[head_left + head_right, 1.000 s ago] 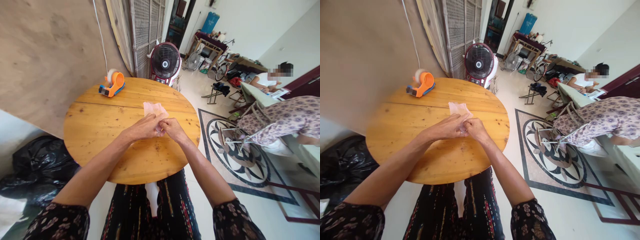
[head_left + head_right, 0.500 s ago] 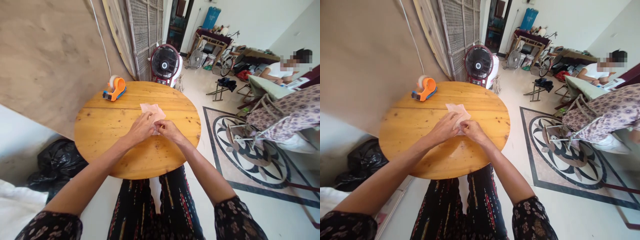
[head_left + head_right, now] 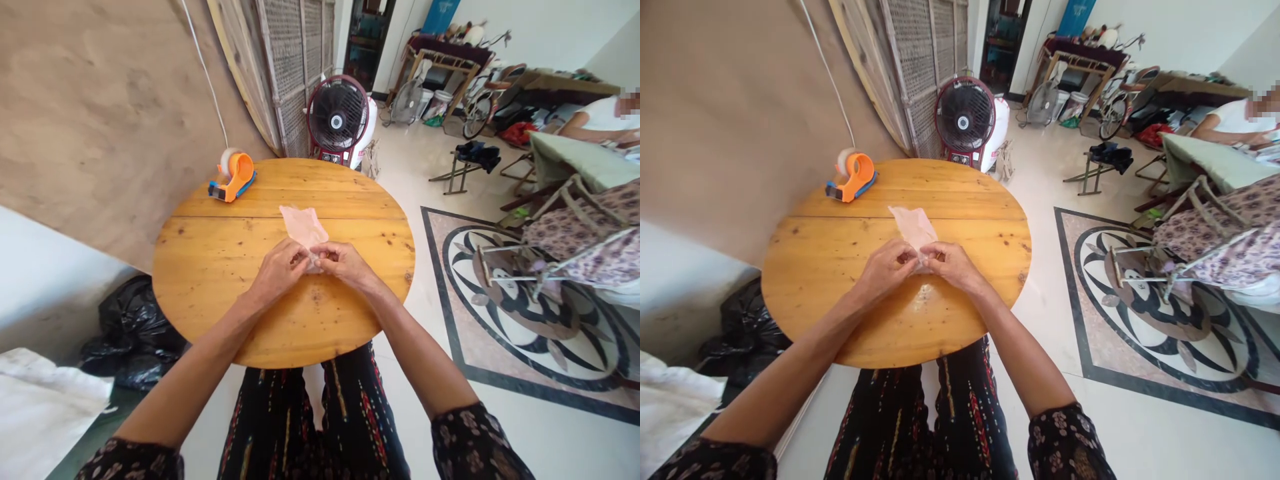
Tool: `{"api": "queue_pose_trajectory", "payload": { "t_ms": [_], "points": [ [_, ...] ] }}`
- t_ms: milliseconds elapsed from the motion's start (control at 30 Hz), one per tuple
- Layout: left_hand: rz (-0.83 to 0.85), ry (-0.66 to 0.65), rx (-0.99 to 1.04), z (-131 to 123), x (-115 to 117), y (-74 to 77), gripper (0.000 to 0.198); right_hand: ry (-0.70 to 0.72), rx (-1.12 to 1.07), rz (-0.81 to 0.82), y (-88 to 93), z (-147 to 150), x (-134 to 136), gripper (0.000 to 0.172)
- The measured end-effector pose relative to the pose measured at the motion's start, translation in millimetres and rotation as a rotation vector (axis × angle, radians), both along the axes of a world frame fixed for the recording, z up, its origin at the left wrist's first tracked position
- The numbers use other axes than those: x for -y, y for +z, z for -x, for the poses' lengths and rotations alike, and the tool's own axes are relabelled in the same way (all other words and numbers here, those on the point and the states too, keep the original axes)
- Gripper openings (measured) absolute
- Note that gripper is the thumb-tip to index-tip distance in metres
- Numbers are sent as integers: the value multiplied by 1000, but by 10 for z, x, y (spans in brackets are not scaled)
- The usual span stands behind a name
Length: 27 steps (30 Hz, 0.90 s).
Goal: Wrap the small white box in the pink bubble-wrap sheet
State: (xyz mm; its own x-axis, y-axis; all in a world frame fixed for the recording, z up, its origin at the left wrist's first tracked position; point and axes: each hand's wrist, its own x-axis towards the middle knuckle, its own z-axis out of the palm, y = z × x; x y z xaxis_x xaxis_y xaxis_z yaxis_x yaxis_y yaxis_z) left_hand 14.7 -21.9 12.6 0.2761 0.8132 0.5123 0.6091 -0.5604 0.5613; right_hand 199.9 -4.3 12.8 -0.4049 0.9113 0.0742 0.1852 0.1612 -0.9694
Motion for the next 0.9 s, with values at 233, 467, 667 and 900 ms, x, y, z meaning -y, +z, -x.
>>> {"api": "queue_pose_trajectory", "payload": {
  "t_ms": [233, 467, 667, 900],
  "points": [
    [-8, -69, 90, 31, 43, 21, 13, -61, 47, -192, -75, 5, -1, 25],
    [11, 27, 122, -59, 61, 23, 7, -53, 98, -224, -29, -8, 37, 23],
    [75, 123, 135, -138, 70, 20, 13, -38, 133, -250, -10, -19, 67, 26],
    [110, 163, 160, -173, 76, 23, 7, -14, 131, -212, 16, -32, 87, 27]
  ]
}}
